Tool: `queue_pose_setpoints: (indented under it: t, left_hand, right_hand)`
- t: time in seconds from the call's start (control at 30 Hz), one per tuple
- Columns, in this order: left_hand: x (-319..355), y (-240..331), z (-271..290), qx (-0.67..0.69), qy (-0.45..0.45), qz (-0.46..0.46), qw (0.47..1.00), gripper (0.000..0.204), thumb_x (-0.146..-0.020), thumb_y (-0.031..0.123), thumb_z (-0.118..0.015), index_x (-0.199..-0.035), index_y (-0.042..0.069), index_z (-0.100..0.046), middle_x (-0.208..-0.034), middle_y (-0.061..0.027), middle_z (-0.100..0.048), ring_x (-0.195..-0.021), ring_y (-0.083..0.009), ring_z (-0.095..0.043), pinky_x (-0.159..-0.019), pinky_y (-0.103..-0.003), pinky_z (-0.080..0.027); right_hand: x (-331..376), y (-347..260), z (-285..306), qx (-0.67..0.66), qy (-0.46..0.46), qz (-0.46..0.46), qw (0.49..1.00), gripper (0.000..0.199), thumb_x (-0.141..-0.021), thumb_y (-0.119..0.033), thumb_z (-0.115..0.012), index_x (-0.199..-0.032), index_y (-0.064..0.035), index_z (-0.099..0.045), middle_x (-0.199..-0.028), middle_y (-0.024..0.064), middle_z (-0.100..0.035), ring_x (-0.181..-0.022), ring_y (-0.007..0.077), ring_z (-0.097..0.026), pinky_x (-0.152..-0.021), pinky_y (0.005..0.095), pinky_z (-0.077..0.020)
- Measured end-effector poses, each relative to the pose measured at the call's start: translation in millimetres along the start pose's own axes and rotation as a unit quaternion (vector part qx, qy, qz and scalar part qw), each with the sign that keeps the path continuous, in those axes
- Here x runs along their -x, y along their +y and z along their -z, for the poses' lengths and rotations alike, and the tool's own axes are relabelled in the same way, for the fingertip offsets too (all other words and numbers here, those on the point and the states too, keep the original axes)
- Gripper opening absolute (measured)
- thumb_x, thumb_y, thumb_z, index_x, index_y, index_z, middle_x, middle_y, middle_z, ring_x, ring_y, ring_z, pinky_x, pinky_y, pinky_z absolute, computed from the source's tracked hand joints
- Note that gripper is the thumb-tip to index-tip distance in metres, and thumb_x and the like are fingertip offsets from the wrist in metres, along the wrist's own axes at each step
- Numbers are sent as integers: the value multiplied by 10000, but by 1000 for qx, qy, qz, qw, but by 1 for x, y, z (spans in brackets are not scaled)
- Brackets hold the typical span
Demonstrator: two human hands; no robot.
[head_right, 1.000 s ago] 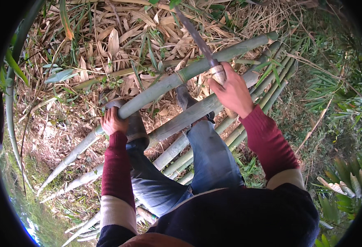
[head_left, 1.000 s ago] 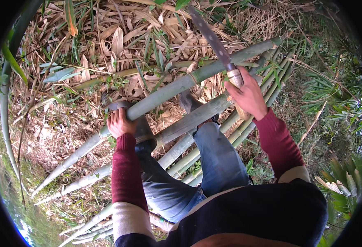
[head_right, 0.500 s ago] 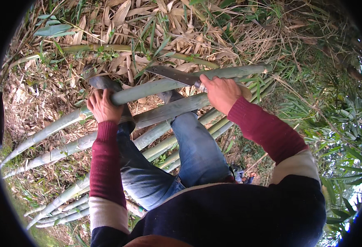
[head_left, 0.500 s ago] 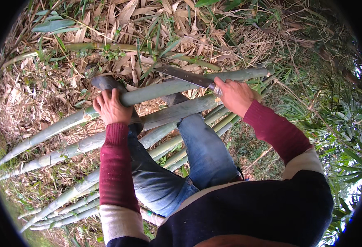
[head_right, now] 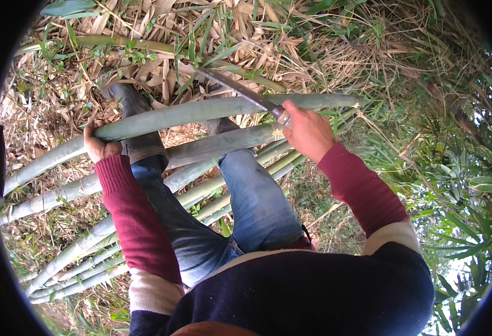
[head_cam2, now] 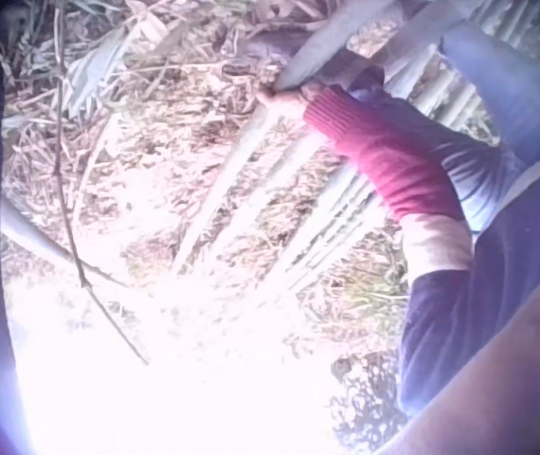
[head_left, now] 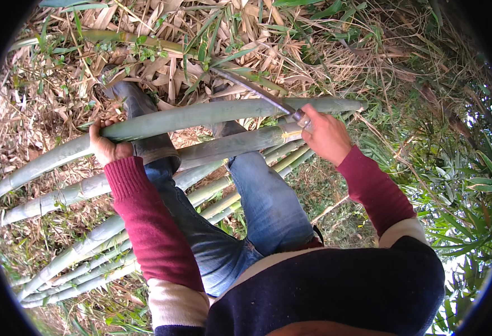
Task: The person uses a machete to cut long bamboo poles into shorter sections and stacks them on the ground. They repeatedly position the bamboo, strike it with the machete, and arrange the cut pieces into a pile.
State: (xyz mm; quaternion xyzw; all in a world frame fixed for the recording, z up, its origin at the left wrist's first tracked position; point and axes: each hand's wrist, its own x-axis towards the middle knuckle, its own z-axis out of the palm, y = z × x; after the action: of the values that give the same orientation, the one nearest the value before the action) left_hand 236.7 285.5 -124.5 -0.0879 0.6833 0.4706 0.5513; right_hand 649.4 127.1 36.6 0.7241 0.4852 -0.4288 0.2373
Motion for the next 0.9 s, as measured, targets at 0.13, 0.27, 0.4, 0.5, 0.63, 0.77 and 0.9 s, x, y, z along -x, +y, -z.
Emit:
queue_pose_setpoints:
  t: [0.13, 0.27, 0.4, 0.5, 0.63, 0.77, 0.9]
  left_hand:
    - [14, 11, -14, 111, -131, 11, 985, 192, -875, 139, -660, -735, 82, -541, -674, -45, -568, -685, -208, -565, -779, -404, -507]
    - [44, 23, -39, 167, -224, -10, 960, 170, -881, 113, -658, -745, 70, -566, -705, -31, -566, -715, -178, -552, -786, -376, -488]
    - [30, 16, -36, 198, -212, -4, 957, 146, -888, 101, -655, -768, 65, -581, -706, -32, -572, -703, -159, -548, -789, -366, -497]
    - [28, 13, -34, 200, -196, 9, 960, 117, -883, 100, -661, -806, 53, -585, -705, -40, -572, -701, -164, -550, -794, -368, -505]
    - [20, 3, -24, 212, -190, 19, 958, 83, -872, 81, -659, -872, 33, -592, -713, -53, -568, -704, -175, -551, -786, -373, -517]
    - [20, 4, -24, 203, -162, 5, 966, 81, -866, 67, -661, -882, 31, -591, -741, -53, -567, -713, -175, -561, -780, -383, -523]
    - [17, 1, -27, 221, -167, 7, 961, 78, -868, 69, -663, -881, 42, -591, -744, -41, -572, -707, -173, -569, -765, -376, -527]
  right_hand:
    - [2, 12, 29, -193, 94, 19, 976, 397, -854, -197, -684, -1184, -57, -515, -838, 175, -656, -727, 402, -650, -645, 474, -476]
    - [17, -9, 101, -49, 71, -3, 996, 368, -849, -197, -676, -1166, -94, -522, -798, 188, -641, -762, 428, -630, -653, 482, -476]
    - [24, -31, 119, 66, 84, 100, 989, 337, -833, -170, -664, -1133, -103, -526, -793, 170, -648, -744, 402, -645, -665, 486, -498]
    - [4, -56, 121, 192, -17, 30, 981, 338, -802, -139, -659, -1110, -82, -531, -801, 184, -651, -755, 406, -646, -671, 510, -504]
    - [-31, -70, 119, 250, -91, 88, 960, 393, -794, -108, -627, -1163, -56, -503, -778, 208, -653, -759, 415, -650, -663, 521, -512]
    - [-41, -117, 108, 292, -94, 126, 943, 314, -838, -82, -536, -1147, -24, -520, -758, 210, -666, -723, 395, -673, -664, 507, -530]
    - [-25, -75, 105, 290, -92, 21, 952, 400, -812, -117, -639, -1169, -114, -459, -753, 169, -659, -715, 393, -663, -632, 517, -524]
